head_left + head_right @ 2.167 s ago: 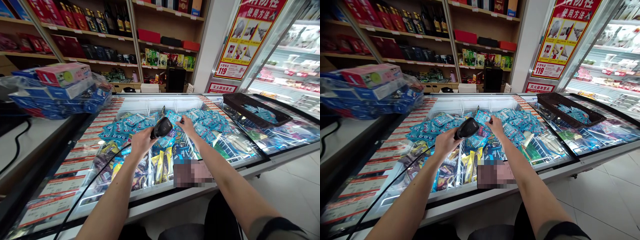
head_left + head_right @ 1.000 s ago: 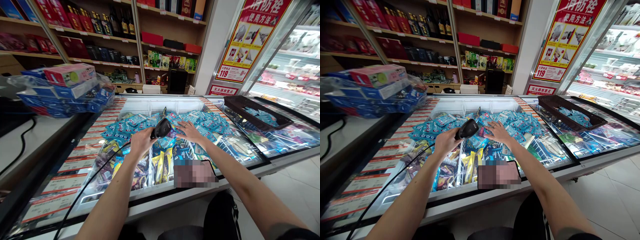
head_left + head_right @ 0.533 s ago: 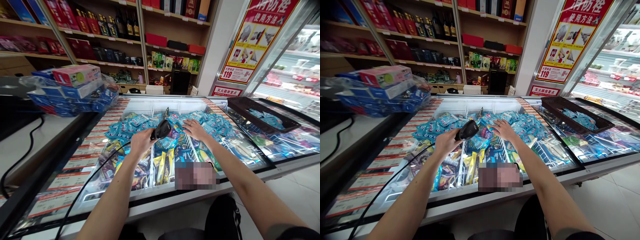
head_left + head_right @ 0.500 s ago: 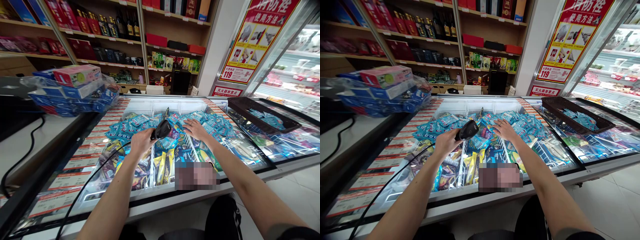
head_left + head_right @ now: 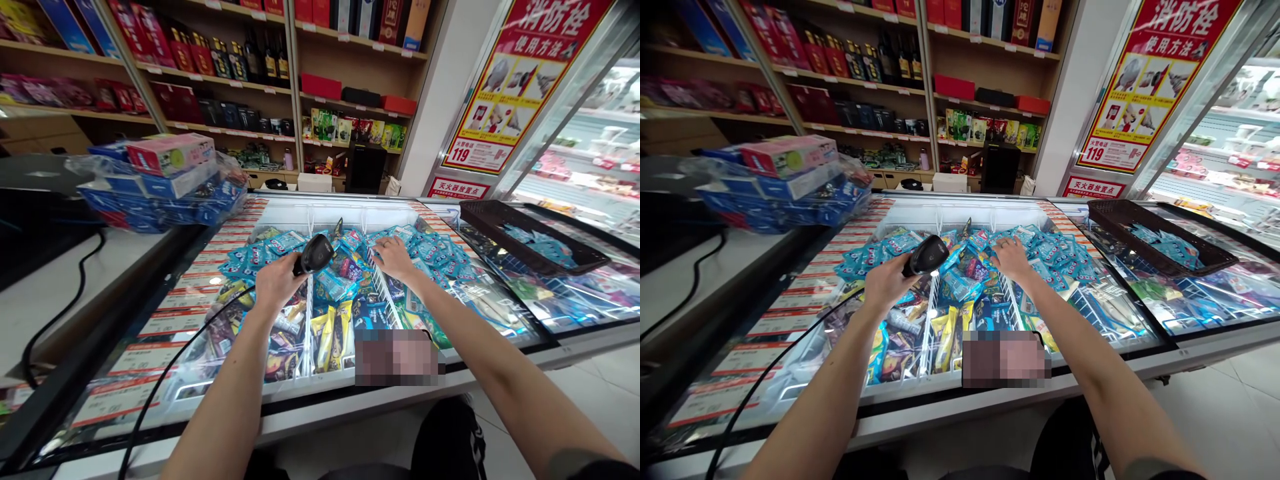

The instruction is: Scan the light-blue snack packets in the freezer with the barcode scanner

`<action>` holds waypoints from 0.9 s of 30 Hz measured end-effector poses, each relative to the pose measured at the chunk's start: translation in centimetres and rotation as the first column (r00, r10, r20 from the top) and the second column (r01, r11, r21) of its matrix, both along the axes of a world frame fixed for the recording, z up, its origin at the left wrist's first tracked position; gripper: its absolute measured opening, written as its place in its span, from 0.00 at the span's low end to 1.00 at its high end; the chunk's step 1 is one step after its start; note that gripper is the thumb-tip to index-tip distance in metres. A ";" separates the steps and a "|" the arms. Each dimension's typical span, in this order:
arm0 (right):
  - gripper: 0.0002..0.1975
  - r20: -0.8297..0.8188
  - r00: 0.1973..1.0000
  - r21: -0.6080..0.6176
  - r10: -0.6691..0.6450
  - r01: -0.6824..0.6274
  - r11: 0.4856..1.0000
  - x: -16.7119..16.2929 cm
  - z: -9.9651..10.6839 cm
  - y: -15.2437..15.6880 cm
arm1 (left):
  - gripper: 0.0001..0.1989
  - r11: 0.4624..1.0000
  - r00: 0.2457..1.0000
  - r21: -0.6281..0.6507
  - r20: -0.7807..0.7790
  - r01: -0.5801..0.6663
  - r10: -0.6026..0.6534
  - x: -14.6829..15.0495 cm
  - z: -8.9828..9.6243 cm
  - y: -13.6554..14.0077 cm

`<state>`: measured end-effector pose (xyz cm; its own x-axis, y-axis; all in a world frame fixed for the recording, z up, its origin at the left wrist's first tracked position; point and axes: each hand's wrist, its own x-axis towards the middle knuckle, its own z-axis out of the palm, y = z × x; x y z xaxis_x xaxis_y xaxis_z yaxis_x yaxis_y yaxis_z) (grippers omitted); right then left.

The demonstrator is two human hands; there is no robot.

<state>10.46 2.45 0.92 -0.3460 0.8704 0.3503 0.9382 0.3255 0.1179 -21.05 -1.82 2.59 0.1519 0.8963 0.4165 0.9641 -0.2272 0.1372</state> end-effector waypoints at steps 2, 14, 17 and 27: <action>0.18 -0.024 1.000 -0.016 0.019 -0.019 1.000 -1.1 -0.1 -0.1 | 0.19 0.999 0.998 -0.007 0.027 -0.048 0.048 -0.5 0.2 0.0; 0.26 -0.130 0.965 -0.067 0.227 -0.237 0.969 -11.0 -0.6 0.3 | 0.21 0.985 0.984 0.012 0.061 -0.170 0.169 -2.9 1.0 0.0; 0.23 -0.148 0.956 -0.066 0.251 -0.263 0.962 -11.1 -0.7 0.4 | 0.21 0.984 0.983 0.030 0.056 -0.177 0.176 -3.6 0.7 -0.3; 0.27 -0.351 0.936 0.000 0.016 -0.017 1.000 -7.8 -2.3 -0.5 | 0.19 0.999 0.997 0.017 -0.056 -0.047 0.048 -3.0 0.1 -0.5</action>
<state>2.70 1.91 -1.40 -0.2162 0.8669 0.4491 0.9141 0.3414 -0.2189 -24.08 -2.27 2.69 0.1328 0.8967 0.4222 0.9800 -0.1824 0.0792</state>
